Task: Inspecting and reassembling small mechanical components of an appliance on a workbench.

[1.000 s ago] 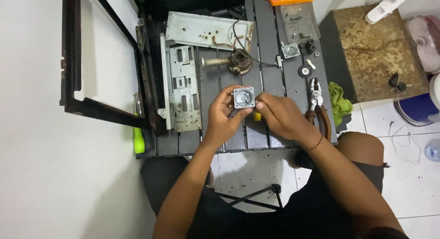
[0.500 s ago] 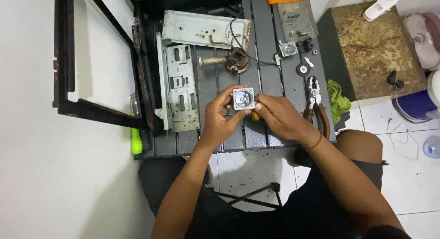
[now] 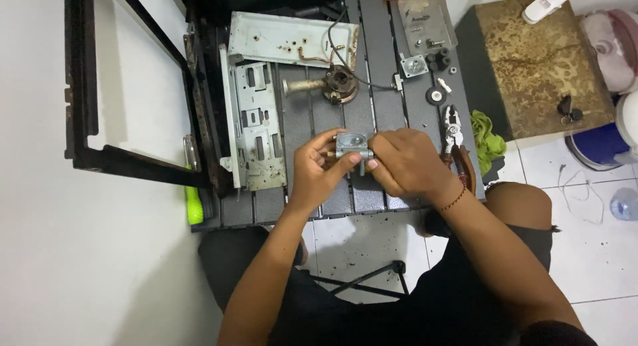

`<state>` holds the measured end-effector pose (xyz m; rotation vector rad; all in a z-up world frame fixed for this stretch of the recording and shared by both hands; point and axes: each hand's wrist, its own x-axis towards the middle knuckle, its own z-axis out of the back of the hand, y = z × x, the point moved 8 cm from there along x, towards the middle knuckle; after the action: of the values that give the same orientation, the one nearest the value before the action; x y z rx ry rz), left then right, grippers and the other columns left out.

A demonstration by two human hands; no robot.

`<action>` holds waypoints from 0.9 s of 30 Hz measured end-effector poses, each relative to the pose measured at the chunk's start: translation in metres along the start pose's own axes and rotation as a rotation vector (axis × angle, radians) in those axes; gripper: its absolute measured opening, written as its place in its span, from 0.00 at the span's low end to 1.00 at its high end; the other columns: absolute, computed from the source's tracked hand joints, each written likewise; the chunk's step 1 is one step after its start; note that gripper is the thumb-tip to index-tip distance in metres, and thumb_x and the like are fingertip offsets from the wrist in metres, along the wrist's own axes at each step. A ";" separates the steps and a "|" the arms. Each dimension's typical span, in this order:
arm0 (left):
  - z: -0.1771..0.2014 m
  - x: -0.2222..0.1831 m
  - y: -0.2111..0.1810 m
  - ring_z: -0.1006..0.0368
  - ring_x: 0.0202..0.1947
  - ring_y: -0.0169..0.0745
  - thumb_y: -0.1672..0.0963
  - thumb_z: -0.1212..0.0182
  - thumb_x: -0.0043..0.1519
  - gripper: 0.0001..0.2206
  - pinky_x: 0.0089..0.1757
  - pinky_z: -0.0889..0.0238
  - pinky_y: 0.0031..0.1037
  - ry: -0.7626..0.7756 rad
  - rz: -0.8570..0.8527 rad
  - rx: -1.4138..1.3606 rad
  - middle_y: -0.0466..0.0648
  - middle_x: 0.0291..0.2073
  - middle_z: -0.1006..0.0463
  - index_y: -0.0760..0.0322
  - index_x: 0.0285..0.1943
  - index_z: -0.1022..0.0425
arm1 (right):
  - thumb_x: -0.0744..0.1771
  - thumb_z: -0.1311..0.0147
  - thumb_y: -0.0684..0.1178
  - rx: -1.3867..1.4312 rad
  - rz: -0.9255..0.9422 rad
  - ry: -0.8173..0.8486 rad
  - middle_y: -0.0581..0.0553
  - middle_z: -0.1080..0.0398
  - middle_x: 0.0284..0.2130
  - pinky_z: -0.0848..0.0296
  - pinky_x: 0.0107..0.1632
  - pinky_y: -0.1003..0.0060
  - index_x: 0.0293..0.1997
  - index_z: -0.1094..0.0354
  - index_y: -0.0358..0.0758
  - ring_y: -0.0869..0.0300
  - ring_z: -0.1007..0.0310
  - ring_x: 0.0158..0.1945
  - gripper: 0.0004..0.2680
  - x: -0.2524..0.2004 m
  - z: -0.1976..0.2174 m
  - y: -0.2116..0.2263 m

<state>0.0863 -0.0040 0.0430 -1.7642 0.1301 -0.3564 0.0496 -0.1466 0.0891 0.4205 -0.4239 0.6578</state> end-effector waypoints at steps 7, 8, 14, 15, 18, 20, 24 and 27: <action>0.002 -0.008 0.013 0.19 0.32 0.43 0.53 0.24 0.55 0.23 0.29 0.25 0.27 -0.069 0.005 0.017 0.65 0.34 0.17 0.77 0.50 0.23 | 0.71 0.60 0.53 0.136 -0.101 0.033 0.43 0.39 0.16 0.33 0.26 0.51 0.30 0.39 0.42 0.42 0.31 0.21 0.11 -0.009 -0.005 0.002; -0.001 -0.010 0.007 0.19 0.30 0.44 0.52 0.23 0.53 0.24 0.28 0.24 0.28 -0.044 -0.003 0.041 0.66 0.34 0.18 0.77 0.51 0.23 | 0.71 0.62 0.52 0.211 -0.145 0.036 0.43 0.40 0.15 0.34 0.25 0.54 0.30 0.38 0.42 0.43 0.32 0.19 0.12 -0.011 -0.007 0.000; -0.008 -0.014 0.004 0.20 0.36 0.45 0.58 0.19 0.48 0.27 0.34 0.24 0.31 -0.017 -0.118 0.169 0.66 0.36 0.17 0.78 0.54 0.24 | 0.72 0.63 0.53 0.384 -0.258 0.103 0.41 0.37 0.13 0.34 0.24 0.55 0.31 0.37 0.41 0.43 0.31 0.18 0.13 -0.031 -0.018 -0.014; -0.009 -0.015 -0.002 0.19 0.37 0.50 0.58 0.19 0.48 0.27 0.35 0.25 0.34 -0.012 -0.177 0.185 0.68 0.36 0.18 0.80 0.54 0.25 | 0.71 0.63 0.51 0.478 -0.291 0.106 0.43 0.37 0.12 0.34 0.23 0.59 0.30 0.35 0.42 0.47 0.32 0.16 0.13 -0.034 -0.022 -0.019; -0.019 -0.018 -0.015 0.19 0.33 0.62 0.60 0.21 0.49 0.26 0.34 0.22 0.40 -0.008 -0.283 0.222 0.70 0.35 0.19 0.76 0.56 0.24 | 0.72 0.65 0.49 0.601 -0.349 0.122 0.39 0.33 0.13 0.33 0.24 0.57 0.33 0.32 0.40 0.47 0.32 0.16 0.13 -0.054 -0.035 -0.027; -0.023 -0.021 -0.025 0.19 0.33 0.62 0.59 0.20 0.48 0.26 0.34 0.22 0.40 -0.025 -0.337 0.266 0.70 0.35 0.19 0.74 0.55 0.24 | 0.72 0.65 0.48 0.638 -0.371 0.153 0.37 0.32 0.15 0.32 0.25 0.55 0.41 0.31 0.37 0.47 0.32 0.17 0.12 -0.068 -0.040 -0.035; -0.033 -0.029 -0.033 0.18 0.36 0.58 0.55 0.19 0.45 0.27 0.35 0.23 0.35 -0.085 -0.472 0.392 0.60 0.36 0.17 0.65 0.54 0.21 | 0.71 0.63 0.47 0.658 -0.350 0.154 0.41 0.38 0.12 0.34 0.23 0.58 0.33 0.33 0.38 0.52 0.37 0.16 0.12 -0.061 -0.017 -0.023; -0.042 -0.029 -0.033 0.18 0.38 0.58 0.54 0.21 0.48 0.25 0.39 0.24 0.38 -0.105 -0.423 0.306 0.60 0.38 0.17 0.64 0.55 0.22 | 0.71 0.64 0.50 0.530 -0.267 0.101 0.35 0.39 0.13 0.34 0.23 0.53 0.29 0.39 0.37 0.38 0.34 0.18 0.13 -0.045 0.012 -0.007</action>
<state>0.0423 -0.0272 0.0781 -1.4933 -0.3618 -0.5557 0.0197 -0.1793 0.0749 0.9253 -0.0867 0.5214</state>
